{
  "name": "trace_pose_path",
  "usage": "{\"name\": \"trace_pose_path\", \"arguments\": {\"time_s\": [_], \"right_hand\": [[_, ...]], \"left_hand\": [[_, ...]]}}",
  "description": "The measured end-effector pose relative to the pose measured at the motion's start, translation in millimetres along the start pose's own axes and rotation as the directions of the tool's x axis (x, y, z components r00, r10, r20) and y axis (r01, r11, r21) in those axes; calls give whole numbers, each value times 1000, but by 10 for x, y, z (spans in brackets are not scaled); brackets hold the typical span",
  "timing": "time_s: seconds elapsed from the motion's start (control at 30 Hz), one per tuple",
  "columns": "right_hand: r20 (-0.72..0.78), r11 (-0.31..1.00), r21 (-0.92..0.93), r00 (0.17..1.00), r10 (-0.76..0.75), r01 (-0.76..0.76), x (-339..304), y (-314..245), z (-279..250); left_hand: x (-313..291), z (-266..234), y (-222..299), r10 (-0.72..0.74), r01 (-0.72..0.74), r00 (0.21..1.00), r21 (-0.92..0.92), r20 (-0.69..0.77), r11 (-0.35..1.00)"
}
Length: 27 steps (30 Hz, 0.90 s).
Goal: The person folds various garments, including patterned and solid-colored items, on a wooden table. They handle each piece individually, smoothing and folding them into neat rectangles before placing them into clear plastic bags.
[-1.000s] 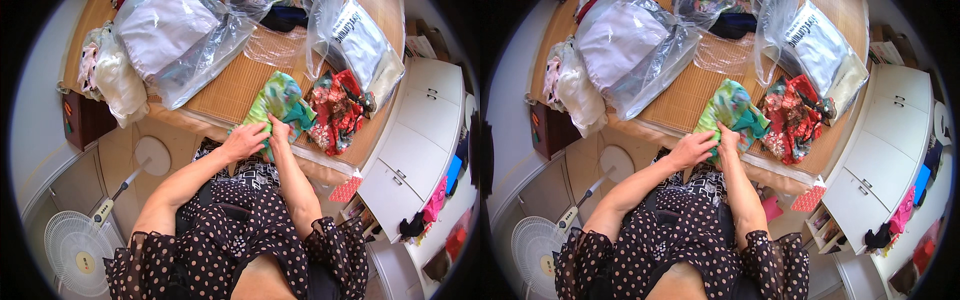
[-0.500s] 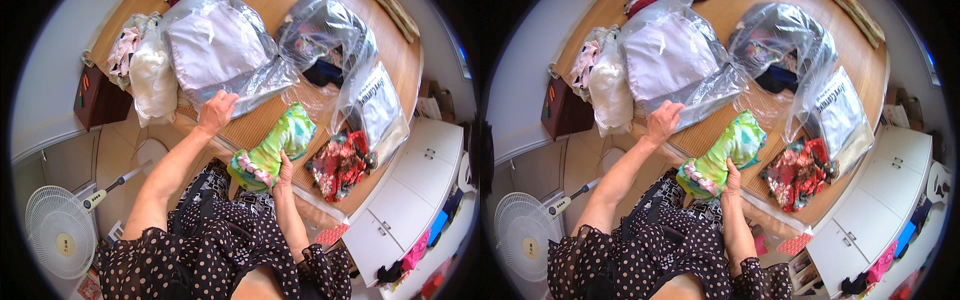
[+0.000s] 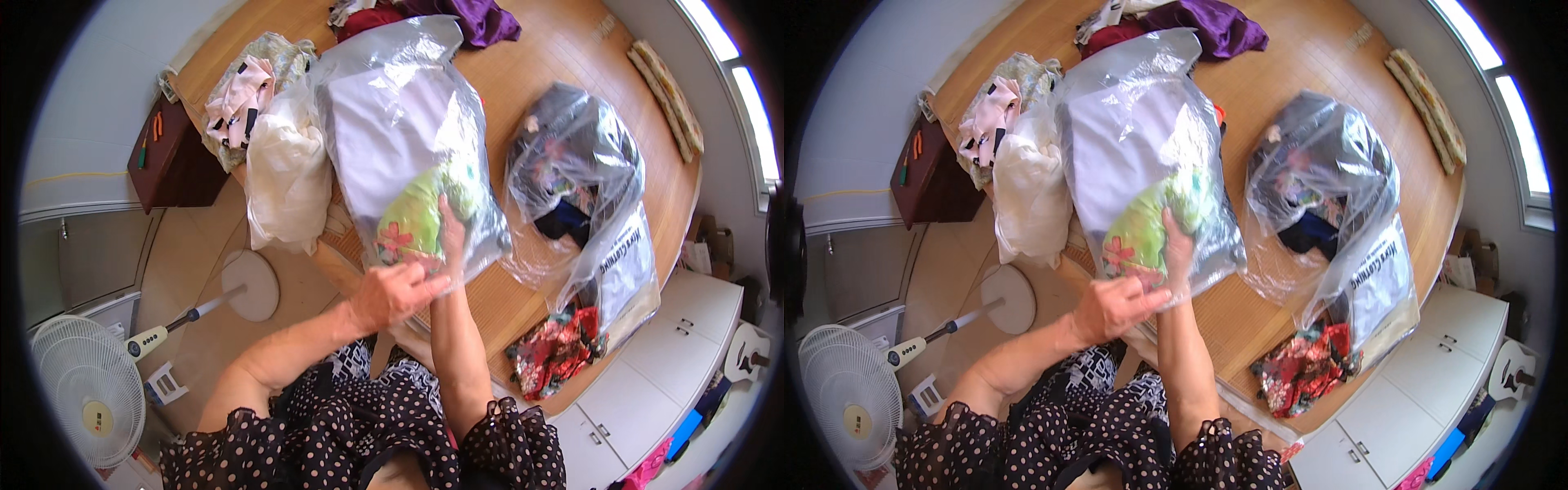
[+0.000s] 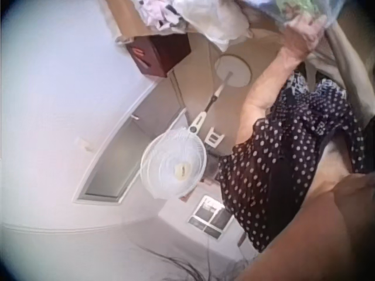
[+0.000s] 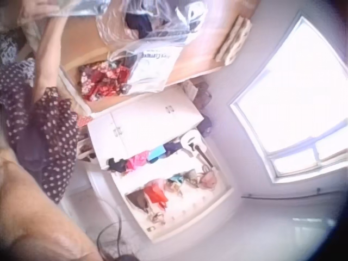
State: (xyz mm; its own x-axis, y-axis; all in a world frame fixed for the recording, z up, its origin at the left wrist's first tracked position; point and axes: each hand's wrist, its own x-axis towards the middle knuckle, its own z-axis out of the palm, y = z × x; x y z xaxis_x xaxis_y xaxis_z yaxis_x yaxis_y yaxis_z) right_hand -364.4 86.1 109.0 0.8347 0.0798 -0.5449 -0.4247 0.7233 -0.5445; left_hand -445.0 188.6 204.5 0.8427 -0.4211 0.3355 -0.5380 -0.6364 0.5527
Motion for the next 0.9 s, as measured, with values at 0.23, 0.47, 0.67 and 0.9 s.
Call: {"name": "trace_pose_path", "arguments": {"time_s": [0.23, 0.47, 0.67, 0.9], "right_hand": [[-24, 894, -443, 996, -90, 70, 1092, 106, 1027], [324, 193, -859, 796, -512, 474, 996, 1, 951], [688, -660, -679, 593, -419, 322, 1218, 281, 526], [674, -207, -736, 671, -307, 644, -22, 222, -536]], "left_hand": [[77, -152, -62, -48, 38, 997, -149, -61, 988], [-3, -184, -149, -108, 98, 994, -294, -20, 951], [56, -84, -181, -74, 91, 995, -330, 65, 940], [-69, 59, -188, -118, 212, 942, -285, 314, 935]]}}
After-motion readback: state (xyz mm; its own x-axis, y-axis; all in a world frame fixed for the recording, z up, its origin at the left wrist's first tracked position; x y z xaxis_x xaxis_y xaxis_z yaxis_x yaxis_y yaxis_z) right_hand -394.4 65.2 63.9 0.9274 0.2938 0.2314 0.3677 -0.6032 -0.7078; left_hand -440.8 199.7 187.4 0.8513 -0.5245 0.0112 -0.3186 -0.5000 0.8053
